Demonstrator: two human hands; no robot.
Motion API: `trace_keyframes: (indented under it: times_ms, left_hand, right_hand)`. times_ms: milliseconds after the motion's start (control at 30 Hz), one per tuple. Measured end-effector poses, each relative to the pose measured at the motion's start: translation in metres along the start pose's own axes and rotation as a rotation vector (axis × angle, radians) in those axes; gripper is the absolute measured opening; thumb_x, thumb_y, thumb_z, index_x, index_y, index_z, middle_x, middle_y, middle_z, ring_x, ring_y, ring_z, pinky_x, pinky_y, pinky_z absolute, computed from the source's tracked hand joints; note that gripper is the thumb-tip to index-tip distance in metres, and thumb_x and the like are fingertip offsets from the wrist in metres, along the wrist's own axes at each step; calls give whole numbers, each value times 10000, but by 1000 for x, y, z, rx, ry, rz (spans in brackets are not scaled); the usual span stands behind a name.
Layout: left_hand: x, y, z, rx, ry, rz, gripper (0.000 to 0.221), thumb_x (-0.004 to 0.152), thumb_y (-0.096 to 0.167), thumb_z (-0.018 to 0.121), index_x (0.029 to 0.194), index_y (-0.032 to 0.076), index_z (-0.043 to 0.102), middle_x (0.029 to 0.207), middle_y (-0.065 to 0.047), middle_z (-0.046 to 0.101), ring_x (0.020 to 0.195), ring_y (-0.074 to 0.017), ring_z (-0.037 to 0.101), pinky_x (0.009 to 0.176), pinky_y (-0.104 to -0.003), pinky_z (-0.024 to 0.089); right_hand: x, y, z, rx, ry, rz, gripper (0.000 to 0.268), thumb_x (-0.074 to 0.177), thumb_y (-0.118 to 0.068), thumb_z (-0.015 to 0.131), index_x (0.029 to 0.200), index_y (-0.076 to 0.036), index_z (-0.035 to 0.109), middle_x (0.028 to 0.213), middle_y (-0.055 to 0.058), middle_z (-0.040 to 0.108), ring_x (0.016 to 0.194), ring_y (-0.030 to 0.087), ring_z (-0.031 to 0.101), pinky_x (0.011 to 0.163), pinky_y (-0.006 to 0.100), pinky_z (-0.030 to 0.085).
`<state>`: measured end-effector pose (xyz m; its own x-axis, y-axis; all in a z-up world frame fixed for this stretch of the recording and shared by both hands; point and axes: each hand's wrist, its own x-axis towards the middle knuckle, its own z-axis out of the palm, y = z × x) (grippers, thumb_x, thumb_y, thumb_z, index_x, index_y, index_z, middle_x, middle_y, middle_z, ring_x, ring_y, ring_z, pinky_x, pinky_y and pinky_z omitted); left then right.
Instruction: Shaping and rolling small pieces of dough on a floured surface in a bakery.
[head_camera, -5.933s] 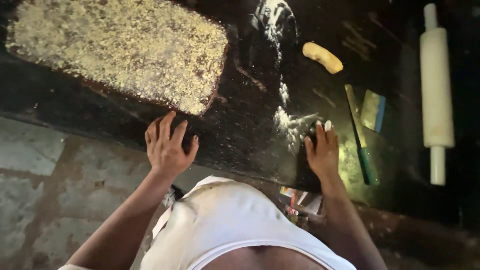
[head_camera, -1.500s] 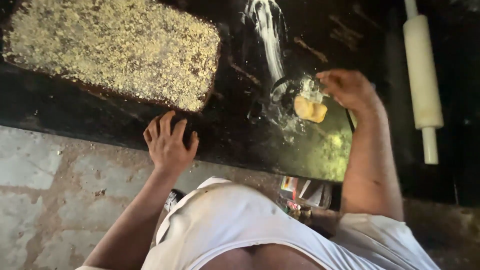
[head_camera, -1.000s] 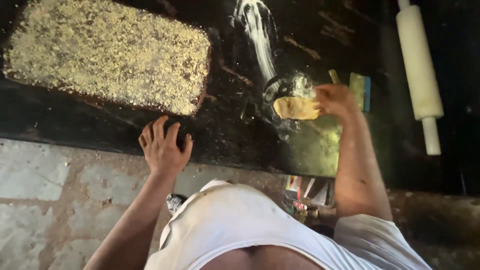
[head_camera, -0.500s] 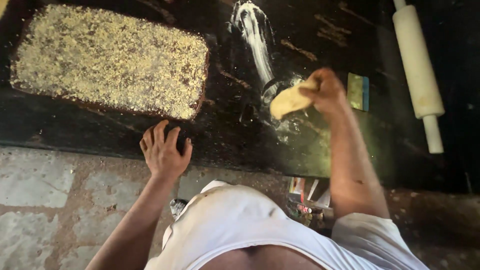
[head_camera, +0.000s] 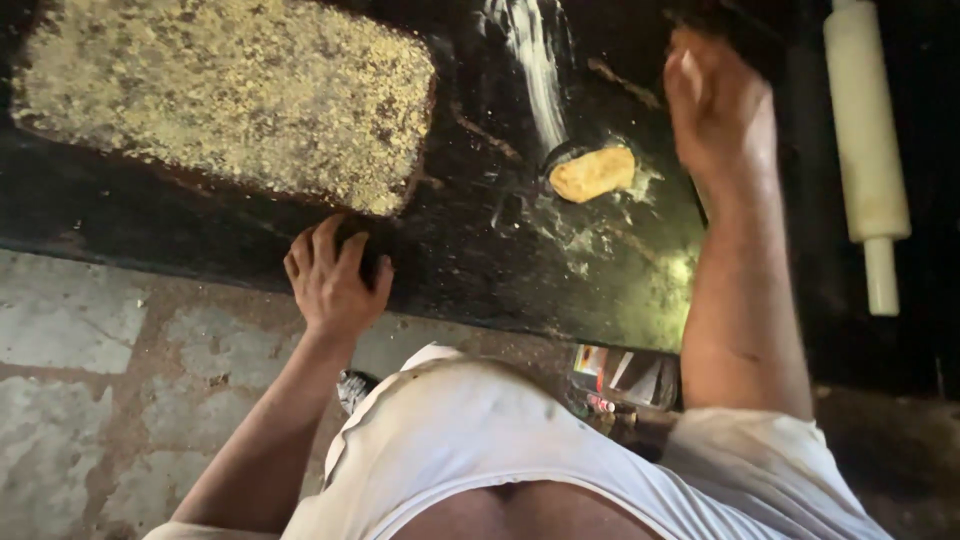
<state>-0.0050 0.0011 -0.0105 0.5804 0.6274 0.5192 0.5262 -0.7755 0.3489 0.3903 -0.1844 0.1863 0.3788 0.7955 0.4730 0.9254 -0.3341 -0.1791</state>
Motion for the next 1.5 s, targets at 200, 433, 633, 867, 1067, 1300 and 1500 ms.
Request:
trace_keyframes:
  times_ms: [200,433,633,867,1067,1300,1500]
  left_hand:
    - [2,4,2,12,-51,-20,414,844,373,763,1173,125,730,1429,-128,539,1332,-416,457,1085,-590,369]
    - [3,4,0,22,-9,1,401,873,367,756,1186,117,727,1442,-134,530,1325,-415,456,1088,-587,378]
    - [2,0,4,19,-21,-7,427,870,380,748,1198,110,709,1452,-165,521,1329,-431,461,1092,-602,376]
    - [2,4,5,-35,35,18,457,900,384,745,1247,90,695,1461,-190,511,1338,-439,456,1102,-610,379]
    - [1,-2,6,19,1,8,459,885,393,729,1241,105,700,1472,-190,491,1337,-453,449,1091,-607,372]
    - [-2,-2,7,-27,43,14,438,879,406,740,1196,105,706,1476,-166,495,1327,-444,452,1092,-604,374]
    - [-1,-2,6,-44,73,30,410,875,394,747,1155,97,718,1448,-169,512,1314,-429,466,1078,-597,384]
  right_hand:
    - [41,18,47,40,81,328,695,1143,-608,389,1534,-43,487,1427,254,586,1323,440,547,1068,554,449]
    - [-20,40,190,-234,-392,509,741,1072,-604,228,1671,-185,110,1729,142,51,1591,432,31,1255,690,18]
    - [38,11,128,-57,-575,674,715,1025,-582,129,1657,-252,86,1734,86,16,1595,367,-3,1252,663,-44]
    - [-6,-20,167,-281,-439,480,767,1063,-615,143,1662,-158,-1,1721,150,-51,1590,409,-43,1235,620,-63]
    - [-24,142,263,-150,-524,166,794,1011,-530,354,1654,-107,156,1677,199,150,1515,421,127,1190,641,87]
    - [-25,97,141,-199,-534,590,528,1061,-547,506,1341,-119,635,1482,218,546,1394,455,445,1125,609,330]
    - [-63,112,164,-59,-333,460,425,904,-286,750,1249,-97,591,1236,202,641,1148,431,605,938,558,479]
